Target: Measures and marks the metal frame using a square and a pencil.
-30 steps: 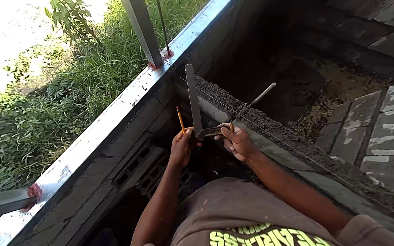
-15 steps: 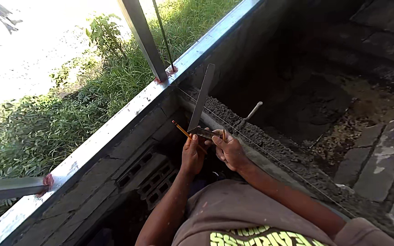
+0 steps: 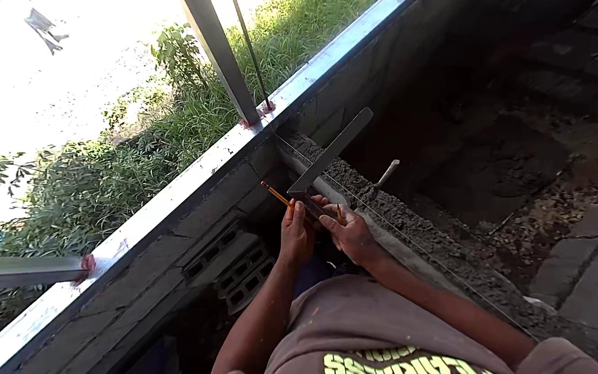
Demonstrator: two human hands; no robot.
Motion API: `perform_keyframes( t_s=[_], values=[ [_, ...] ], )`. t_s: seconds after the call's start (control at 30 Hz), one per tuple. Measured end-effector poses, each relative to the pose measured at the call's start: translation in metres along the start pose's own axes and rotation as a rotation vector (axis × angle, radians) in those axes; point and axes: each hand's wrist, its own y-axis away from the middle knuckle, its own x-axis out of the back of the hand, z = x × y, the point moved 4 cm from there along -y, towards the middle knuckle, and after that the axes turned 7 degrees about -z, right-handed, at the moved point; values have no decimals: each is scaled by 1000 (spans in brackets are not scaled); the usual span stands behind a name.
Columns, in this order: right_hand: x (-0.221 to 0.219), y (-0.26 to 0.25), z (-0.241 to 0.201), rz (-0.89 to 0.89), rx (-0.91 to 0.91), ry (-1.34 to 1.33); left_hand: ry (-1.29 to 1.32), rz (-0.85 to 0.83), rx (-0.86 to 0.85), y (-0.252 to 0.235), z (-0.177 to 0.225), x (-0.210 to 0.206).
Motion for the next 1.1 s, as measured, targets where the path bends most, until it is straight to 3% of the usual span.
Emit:
perform_keyframes(
  t_s=[0.33, 0.73, 1.1],
  values=[
    [-14, -58, -4, -4, -25, 83, -14, 1, 3, -57, 32, 41],
    [-57, -176, -7, -9, -39, 151, -122, 100, 53, -166, 123, 124],
    [-66, -204, -1, 36, -83, 129, -196, 107, 75, -203, 147, 155]
  ],
)
